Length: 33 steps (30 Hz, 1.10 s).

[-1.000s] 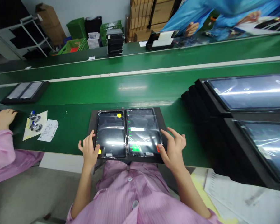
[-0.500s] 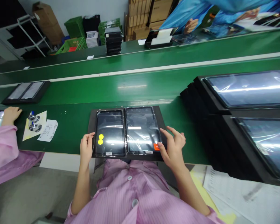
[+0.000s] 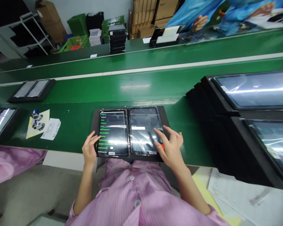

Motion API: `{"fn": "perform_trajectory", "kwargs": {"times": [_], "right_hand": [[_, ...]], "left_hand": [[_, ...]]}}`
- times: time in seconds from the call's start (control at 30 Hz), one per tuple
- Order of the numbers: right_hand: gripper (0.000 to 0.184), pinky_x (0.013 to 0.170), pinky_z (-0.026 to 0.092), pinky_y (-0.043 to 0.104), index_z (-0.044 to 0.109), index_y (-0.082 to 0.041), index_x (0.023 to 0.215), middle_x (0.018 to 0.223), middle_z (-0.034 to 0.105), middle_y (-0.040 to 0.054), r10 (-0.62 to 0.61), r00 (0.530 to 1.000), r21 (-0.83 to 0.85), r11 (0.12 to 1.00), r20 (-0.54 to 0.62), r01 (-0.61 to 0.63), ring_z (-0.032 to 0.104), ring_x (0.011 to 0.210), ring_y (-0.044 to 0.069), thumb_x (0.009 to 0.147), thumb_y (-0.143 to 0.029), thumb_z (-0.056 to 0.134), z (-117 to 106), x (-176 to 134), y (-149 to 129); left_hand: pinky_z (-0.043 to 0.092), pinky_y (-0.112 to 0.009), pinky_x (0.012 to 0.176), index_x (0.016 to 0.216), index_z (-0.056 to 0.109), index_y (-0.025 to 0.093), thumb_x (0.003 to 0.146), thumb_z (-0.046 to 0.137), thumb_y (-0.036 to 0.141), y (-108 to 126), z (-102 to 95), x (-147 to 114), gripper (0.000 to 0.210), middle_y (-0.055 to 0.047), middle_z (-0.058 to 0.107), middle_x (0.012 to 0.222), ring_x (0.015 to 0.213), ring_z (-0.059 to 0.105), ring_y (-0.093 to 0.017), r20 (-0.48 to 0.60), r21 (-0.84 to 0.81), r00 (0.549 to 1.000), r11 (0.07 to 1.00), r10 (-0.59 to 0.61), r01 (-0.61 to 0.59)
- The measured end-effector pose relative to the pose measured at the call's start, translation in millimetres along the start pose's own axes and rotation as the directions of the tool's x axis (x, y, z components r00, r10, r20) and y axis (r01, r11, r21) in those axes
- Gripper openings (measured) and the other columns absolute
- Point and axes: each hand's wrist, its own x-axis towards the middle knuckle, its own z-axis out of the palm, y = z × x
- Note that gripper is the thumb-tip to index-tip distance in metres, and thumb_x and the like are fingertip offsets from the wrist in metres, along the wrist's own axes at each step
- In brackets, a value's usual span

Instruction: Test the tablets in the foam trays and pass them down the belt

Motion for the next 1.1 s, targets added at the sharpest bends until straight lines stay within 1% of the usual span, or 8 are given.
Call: {"fn": "perform_trajectory", "kwargs": {"times": [0.07, 0.23, 0.47, 0.6, 0.83, 0.9, 1.0, 1.1], "right_hand": [[0.049, 0.112, 0.021, 0.071, 0.045, -0.032, 0.148, 0.145, 0.038, 0.0145, -0.01, 1.0, 0.011, 1.0, -0.007, 0.01, 0.039, 0.129, 0.038, 0.101, -0.04, 0.039, 0.1, 0.4, -0.3], [0.05, 0.111, 0.022, 0.072, 0.044, -0.032, 0.15, 0.146, 0.039, 0.0147, -0.003, 1.0, 0.011, 1.0, 0.015, 0.003, 0.039, 0.129, 0.039, 0.1, -0.04, 0.04, 0.4, 2.0, -0.9], [0.042, 0.107, 0.022, 0.078, 0.055, -0.036, 0.14, 0.153, 0.032, 0.0142, 0.011, 0.978, -0.152, 0.988, 0.208, 0.021, 0.032, 0.136, 0.041, 0.101, -0.045, 0.043, 12.6, 15.5, -20.9], [0.046, 0.107, 0.02, 0.08, 0.052, -0.036, 0.143, 0.157, 0.026, 0.0135, 0.026, 0.986, -0.181, 0.983, 0.166, 0.005, 0.029, 0.139, 0.043, 0.099, -0.048, 0.048, 9.9, 22.8, -23.8], [0.054, 0.108, 0.022, 0.077, 0.042, -0.029, 0.15, 0.149, 0.035, 0.0174, 0.137, 0.991, -0.084, 0.987, -0.01, -0.137, 0.036, 0.133, 0.042, 0.099, -0.049, 0.043, 0.2, 11.0, 12.0], [0.057, 0.107, 0.022, 0.077, 0.039, -0.028, 0.151, 0.147, 0.036, 0.0184, 0.165, 0.985, -0.068, 0.983, -0.044, -0.168, 0.036, 0.133, 0.042, 0.099, -0.051, 0.042, -2.9, 5.2, 24.5], [0.059, 0.106, 0.028, 0.072, 0.039, -0.024, 0.151, 0.143, 0.039, 0.0203, 0.176, 0.982, -0.055, 0.982, -0.063, -0.179, 0.038, 0.131, 0.042, 0.1, -0.053, 0.039, -11.5, 3.4, 42.8], [0.055, 0.105, 0.033, 0.064, 0.045, -0.023, 0.147, 0.139, 0.045, 0.019, 0.105, 0.994, -0.034, 0.994, -0.005, -0.105, 0.042, 0.128, 0.039, 0.101, -0.052, 0.037, -17.2, 20.7, 57.7]], "left_hand": [[0.05, -0.045, 0.101, 0.113, 0.075, 0.02, 0.102, 0.019, 0.064, 0.3, 1.1, -0.5, 0.072, -0.013, 0.062, 0.135, 0.111, 0.067, -0.027, 0.018, 0.012, 1.0, 1.0, 0.007, -0.007], [0.051, -0.044, 0.093, 0.138, 0.055, 0.016, 0.101, 0.012, 0.067, -1.1, 4.2, 0.4, 0.077, -0.017, 0.058, 0.133, 0.102, 0.068, -0.027, -0.089, -0.09, 0.996, 0.996, -0.003, -0.005], [0.039, -0.046, 0.104, 0.149, 0.046, 0.021, 0.098, 0.004, 0.07, 2.4, 1.2, 6.2, 0.082, -0.014, 0.057, 0.139, 0.122, 0.056, -0.03, 0.169, 0.183, 0.985, 0.981, 0.04, -0.071], [0.036, -0.046, 0.105, 0.154, 0.041, 0.024, 0.097, 0.001, 0.071, 2.4, 0.9, 6.7, 0.083, -0.014, 0.053, 0.141, 0.128, 0.051, -0.03, 0.204, 0.281, 0.979, 0.958, 0.003, -0.061], [0.038, -0.048, 0.102, 0.149, 0.05, 0.028, 0.095, 0.007, 0.075, 2.4, 2.7, 8.2, 0.083, -0.014, 0.055, 0.134, 0.115, 0.056, -0.03, 0.239, 0.338, 0.971, 0.938, -0.003, -0.08], [0.04, -0.048, 0.102, 0.153, 0.041, 0.027, 0.094, 0.007, 0.076, -1.2, -0.4, 12.4, 0.084, -0.014, 0.055, 0.133, 0.109, 0.059, -0.029, 0.232, 0.27, 0.973, 0.961, -0.011, -0.053], [0.043, -0.049, 0.102, 0.161, 0.016, 0.02, 0.094, 0.006, 0.077, -2.2, -9.5, 29.3, 0.089, -0.019, 0.051, 0.136, 0.107, 0.063, -0.027, 0.155, 0.118, 0.988, 0.993, -0.008, -0.011], [0.036, -0.053, 0.111, 0.158, 0.026, 0.018, 0.094, 0.014, 0.078, 10.3, -12.7, 62.6, 0.088, -0.022, 0.044, 0.143, 0.126, 0.055, -0.032, 0.218, 0.155, 0.971, 0.978, 0.102, -0.138]]}}
